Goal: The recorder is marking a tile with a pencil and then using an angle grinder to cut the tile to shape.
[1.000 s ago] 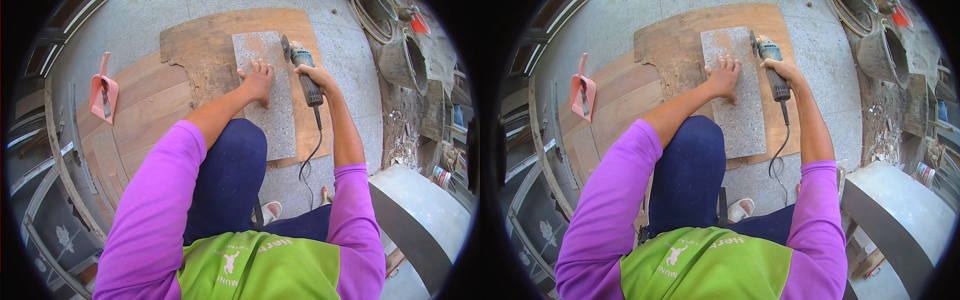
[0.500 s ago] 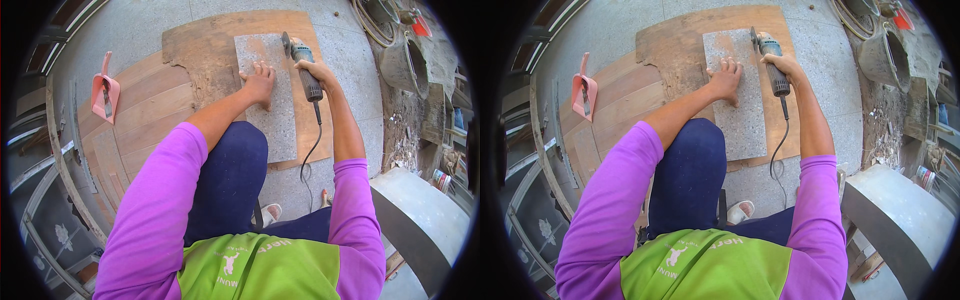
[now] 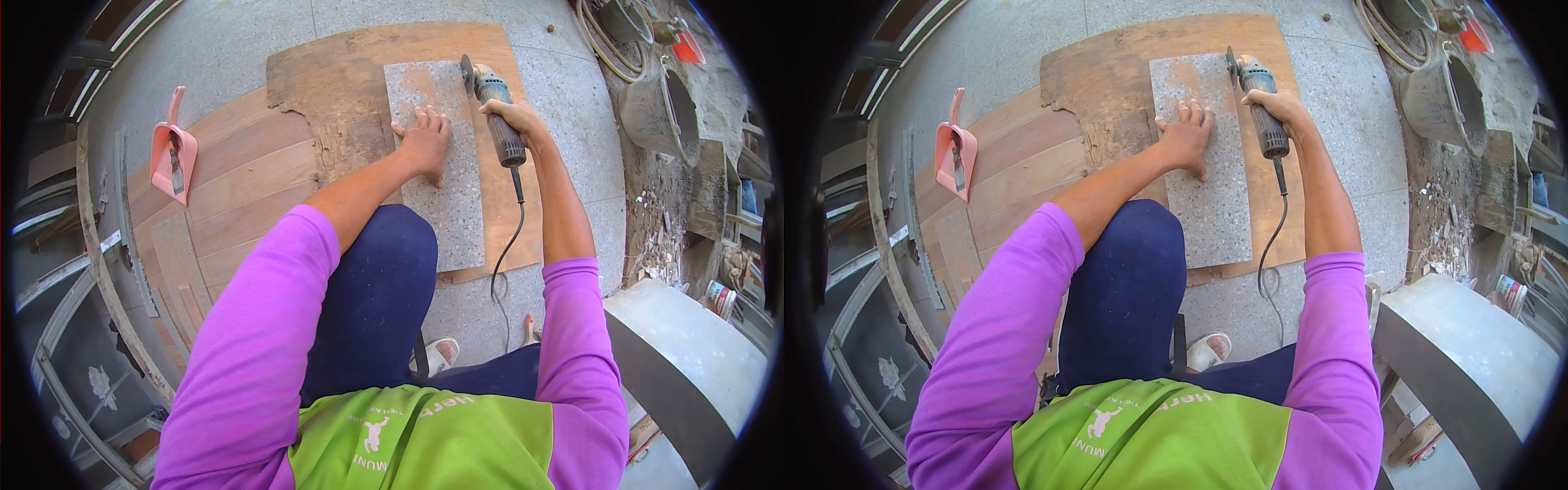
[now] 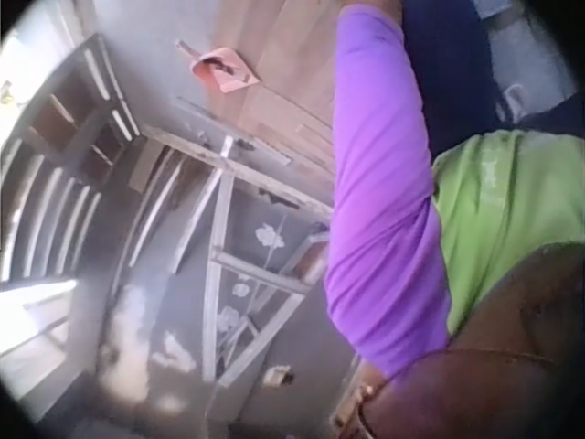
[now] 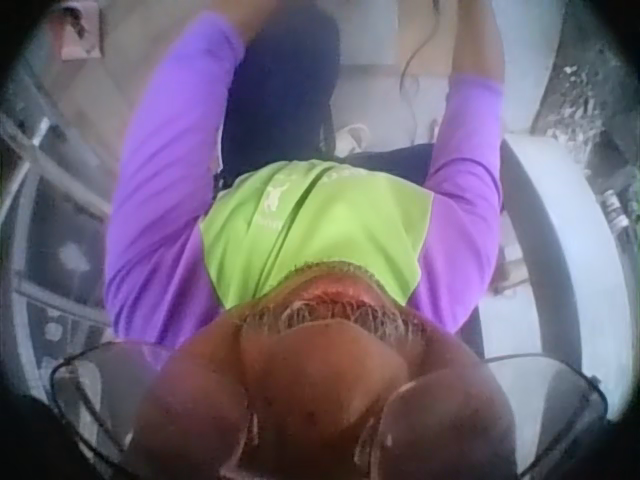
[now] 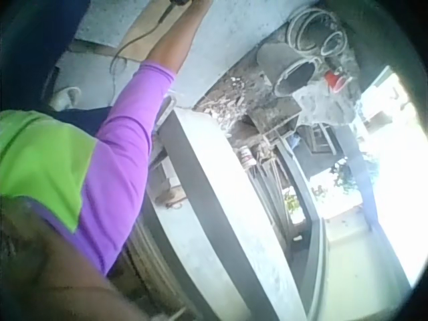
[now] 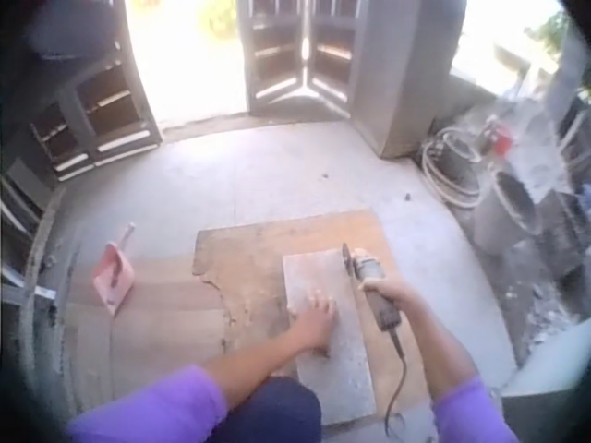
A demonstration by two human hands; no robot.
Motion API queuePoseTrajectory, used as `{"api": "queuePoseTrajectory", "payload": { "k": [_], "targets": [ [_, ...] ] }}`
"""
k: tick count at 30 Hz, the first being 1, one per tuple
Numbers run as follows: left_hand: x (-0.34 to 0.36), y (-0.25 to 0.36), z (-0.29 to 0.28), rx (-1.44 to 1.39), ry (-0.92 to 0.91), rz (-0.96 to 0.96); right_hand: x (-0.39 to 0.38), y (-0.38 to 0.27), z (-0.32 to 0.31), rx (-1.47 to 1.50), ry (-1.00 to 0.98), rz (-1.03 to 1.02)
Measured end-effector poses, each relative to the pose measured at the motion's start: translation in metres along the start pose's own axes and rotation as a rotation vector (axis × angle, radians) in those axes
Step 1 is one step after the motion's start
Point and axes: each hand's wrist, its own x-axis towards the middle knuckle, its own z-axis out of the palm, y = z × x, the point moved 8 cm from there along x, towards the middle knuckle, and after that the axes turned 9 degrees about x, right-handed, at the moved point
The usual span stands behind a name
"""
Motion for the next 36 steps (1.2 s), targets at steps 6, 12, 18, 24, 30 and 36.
{"api": "queuePoseTrajectory", "payload": {
  "k": [6, 12, 18, 24, 30, 36],
  "targets": [
    [-0.001, 0.002, -0.001, 0.008, -0.023, 0.003, 0.007, 0.004, 0.001, 0.011, -0.008, 0.020],
    [-0.002, 0.001, -0.002, -0.004, -0.033, -0.005, 0.012, 0.005, 0.001, 0.008, -0.007, 0.011],
    [-0.001, 0.001, -0.001, 0.001, -0.038, -0.003, 0.016, 0.003, 0.002, -0.021, -0.001, -0.010],
    [-0.001, -0.002, 0.001, -0.002, -0.022, -0.003, 0.011, 0.005, 0.003, -0.051, 0.008, -0.005],
    [0.001, 0.002, 0.000, -0.002, -0.023, 0.008, 0.008, 0.017, -0.003, -0.025, -0.007, 0.023],
    [0.000, 0.000, 0.000, 0.003, -0.039, -0.002, -0.007, 0.017, 0.000, -0.010, 0.000, 0.006]
  ]
}}
